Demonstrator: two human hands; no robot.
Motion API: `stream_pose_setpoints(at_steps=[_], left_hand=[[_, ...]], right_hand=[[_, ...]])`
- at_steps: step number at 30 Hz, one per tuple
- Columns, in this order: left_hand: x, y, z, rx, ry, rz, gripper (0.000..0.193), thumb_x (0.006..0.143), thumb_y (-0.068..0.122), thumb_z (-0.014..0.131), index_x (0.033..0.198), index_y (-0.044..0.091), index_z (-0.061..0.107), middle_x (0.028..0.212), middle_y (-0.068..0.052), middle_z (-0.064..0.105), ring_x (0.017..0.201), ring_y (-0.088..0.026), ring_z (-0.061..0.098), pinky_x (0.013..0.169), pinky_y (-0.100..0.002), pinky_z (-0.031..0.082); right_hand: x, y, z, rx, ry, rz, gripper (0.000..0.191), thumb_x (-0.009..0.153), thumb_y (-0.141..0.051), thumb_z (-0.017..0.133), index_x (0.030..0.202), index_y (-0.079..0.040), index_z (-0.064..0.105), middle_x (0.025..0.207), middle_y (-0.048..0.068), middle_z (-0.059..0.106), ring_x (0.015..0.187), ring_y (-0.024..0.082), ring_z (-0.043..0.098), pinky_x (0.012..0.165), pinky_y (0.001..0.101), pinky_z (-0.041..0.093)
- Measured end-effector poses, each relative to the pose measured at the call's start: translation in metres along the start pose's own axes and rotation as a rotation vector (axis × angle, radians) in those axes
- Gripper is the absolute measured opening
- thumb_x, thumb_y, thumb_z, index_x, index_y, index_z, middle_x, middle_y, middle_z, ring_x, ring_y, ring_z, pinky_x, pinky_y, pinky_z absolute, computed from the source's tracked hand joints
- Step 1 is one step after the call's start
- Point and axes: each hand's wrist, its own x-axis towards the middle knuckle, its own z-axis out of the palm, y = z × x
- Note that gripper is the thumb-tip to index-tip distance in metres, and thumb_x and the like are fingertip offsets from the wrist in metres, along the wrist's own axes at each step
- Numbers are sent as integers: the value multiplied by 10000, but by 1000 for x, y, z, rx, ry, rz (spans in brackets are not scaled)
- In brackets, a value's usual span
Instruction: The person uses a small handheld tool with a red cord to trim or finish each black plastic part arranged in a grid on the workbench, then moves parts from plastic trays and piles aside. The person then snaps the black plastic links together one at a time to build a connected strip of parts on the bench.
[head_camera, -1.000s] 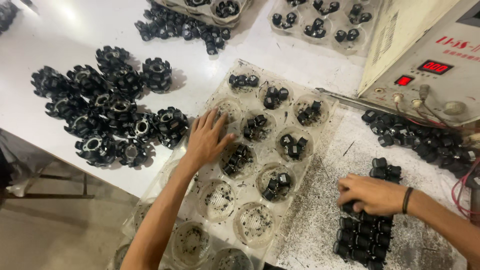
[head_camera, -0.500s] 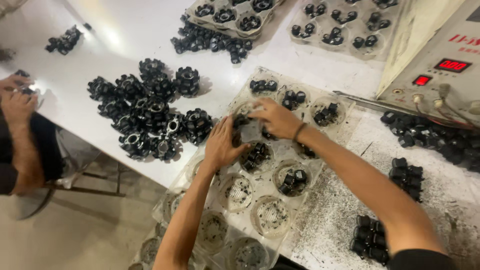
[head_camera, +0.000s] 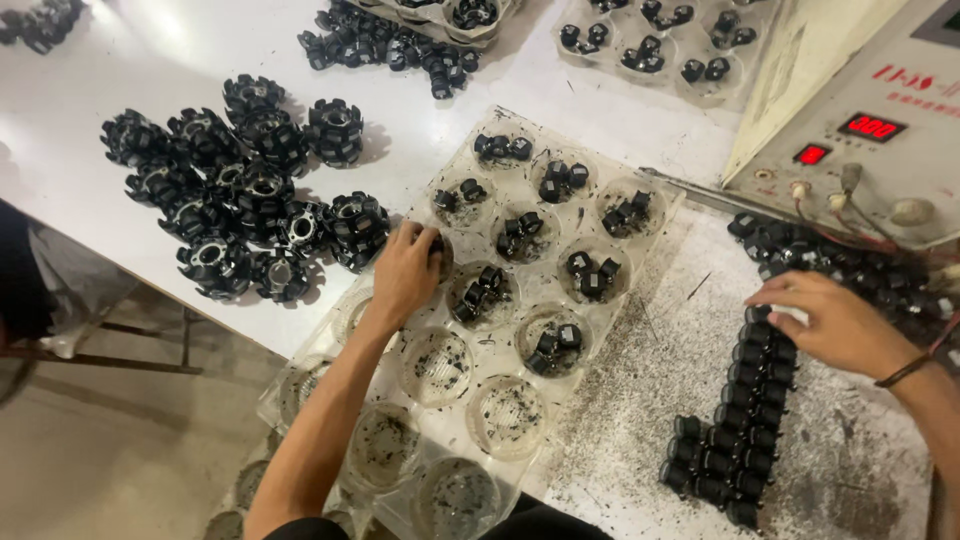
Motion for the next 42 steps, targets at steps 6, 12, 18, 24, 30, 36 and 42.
stream_pose_setpoints(at_steps=[6,12,18,24,30,36,42], left_hand=[[4,20,-12,-131,269,196,350,775,122,770,1108,53,690,1104,-153,653,873,-366,691,753,-446,573],[49,34,4,-282,268,92,222,907,132,733,1092,33,659,1118,-169,638,860,-304,691,756,-426,554],[66,23,18,-35,80,217,305,986,301,666,1215,99,682,1286,-128,674,1193,-365,590,1011,-513,424],[34,17,14,18,-145,348,711,942,631,543,1408,94,544,1560,-229,389,1387,-402,417,1137,-624,176],[34,21,28,48,-174,303,866,960,708,480,1494,30,403,1566,-254,361,1444,-418,346,1160,-645,43],[34,20,31,70,-106,255,819,993,688,476,1481,32,438,1519,-229,446,1427,-387,412,1228,-602,110],[40,36,24,72,-19,254,812,952,699,595,1352,-4,522,1359,-201,578,1322,-367,508,1172,-623,198]], right_hand=[[13,4,10,56,-277,-175,512,758,-37,656,1217,-238,760,1270,-1,649,1216,216,578,1084,372,447],[7,3,11,-16,-410,-217,532,692,-35,696,1179,-234,778,1259,36,579,1232,230,523,1081,354,424],[5,-10,4,-50,-434,-205,438,745,-136,803,1167,-251,783,1290,-2,580,1258,204,498,1091,351,416],[24,-40,-3,-32,-390,25,379,868,-235,792,1243,-256,741,1204,-15,639,1205,203,585,1067,366,471],[38,-155,20,227,-52,-612,416,825,-172,715,1240,-196,734,1169,64,687,1187,257,608,1099,448,470],[103,-267,94,-113,285,-825,506,823,23,604,1313,-92,658,1390,262,572,1383,419,462,1087,481,474],[55,-164,38,170,-71,-623,693,689,83,571,1357,-90,625,1419,168,558,1297,339,524,1002,425,506]])
